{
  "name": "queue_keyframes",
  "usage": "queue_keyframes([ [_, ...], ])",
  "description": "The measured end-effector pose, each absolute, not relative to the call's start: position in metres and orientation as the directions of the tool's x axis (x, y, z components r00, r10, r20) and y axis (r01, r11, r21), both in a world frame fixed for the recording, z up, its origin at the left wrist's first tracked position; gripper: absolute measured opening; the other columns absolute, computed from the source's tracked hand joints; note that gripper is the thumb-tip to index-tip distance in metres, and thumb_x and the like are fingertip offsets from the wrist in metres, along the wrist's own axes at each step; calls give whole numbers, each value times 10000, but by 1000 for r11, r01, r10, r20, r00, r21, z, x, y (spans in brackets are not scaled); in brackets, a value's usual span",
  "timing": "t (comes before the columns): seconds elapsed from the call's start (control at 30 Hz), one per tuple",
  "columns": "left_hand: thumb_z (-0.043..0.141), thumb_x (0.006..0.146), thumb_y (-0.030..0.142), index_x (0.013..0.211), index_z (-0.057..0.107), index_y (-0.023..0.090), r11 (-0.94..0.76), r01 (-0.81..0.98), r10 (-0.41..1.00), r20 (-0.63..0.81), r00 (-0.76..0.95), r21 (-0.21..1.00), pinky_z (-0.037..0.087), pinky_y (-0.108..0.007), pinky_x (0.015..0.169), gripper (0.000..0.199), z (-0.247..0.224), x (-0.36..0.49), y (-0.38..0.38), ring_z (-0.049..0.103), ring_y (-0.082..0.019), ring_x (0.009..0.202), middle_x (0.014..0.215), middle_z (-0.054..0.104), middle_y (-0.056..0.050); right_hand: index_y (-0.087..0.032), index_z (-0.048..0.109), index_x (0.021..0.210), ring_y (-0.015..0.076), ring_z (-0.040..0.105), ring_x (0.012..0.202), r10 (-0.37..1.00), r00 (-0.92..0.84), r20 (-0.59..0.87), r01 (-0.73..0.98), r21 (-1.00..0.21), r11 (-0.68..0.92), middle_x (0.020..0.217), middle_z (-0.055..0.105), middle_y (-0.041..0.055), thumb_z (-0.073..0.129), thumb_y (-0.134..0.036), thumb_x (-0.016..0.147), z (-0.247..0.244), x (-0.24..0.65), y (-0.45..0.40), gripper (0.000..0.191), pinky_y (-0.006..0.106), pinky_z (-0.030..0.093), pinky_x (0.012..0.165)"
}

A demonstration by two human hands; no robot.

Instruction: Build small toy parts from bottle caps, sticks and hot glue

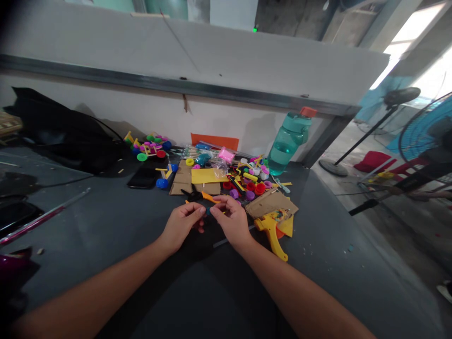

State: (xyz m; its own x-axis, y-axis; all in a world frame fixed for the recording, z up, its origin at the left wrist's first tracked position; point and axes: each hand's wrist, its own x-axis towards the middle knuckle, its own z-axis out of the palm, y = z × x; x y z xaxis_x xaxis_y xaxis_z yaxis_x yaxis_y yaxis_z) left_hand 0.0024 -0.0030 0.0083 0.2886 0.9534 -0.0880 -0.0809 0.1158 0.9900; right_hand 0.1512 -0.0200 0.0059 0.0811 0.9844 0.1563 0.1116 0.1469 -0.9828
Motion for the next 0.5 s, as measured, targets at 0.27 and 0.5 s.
queue_keyframes([
  [0.27,622,725,355,716,592,125,118,-80,949,-89,301,990,478,-217,454,232,8,3,-4,503,-88,472,532,524,31,-209,574,1001,114,535,613,990,41,138,43,-990,136,731,591,-9,658,-267,688,4,151,-19,329,213,454,488],
  [0.5,662,689,325,757,596,125,136,-98,950,-102,294,986,484,-214,449,221,4,3,-2,492,-80,471,542,521,35,-199,582,997,118,542,593,990,57,132,-24,-991,134,727,596,0,592,-345,758,4,151,-18,281,227,477,483],
])
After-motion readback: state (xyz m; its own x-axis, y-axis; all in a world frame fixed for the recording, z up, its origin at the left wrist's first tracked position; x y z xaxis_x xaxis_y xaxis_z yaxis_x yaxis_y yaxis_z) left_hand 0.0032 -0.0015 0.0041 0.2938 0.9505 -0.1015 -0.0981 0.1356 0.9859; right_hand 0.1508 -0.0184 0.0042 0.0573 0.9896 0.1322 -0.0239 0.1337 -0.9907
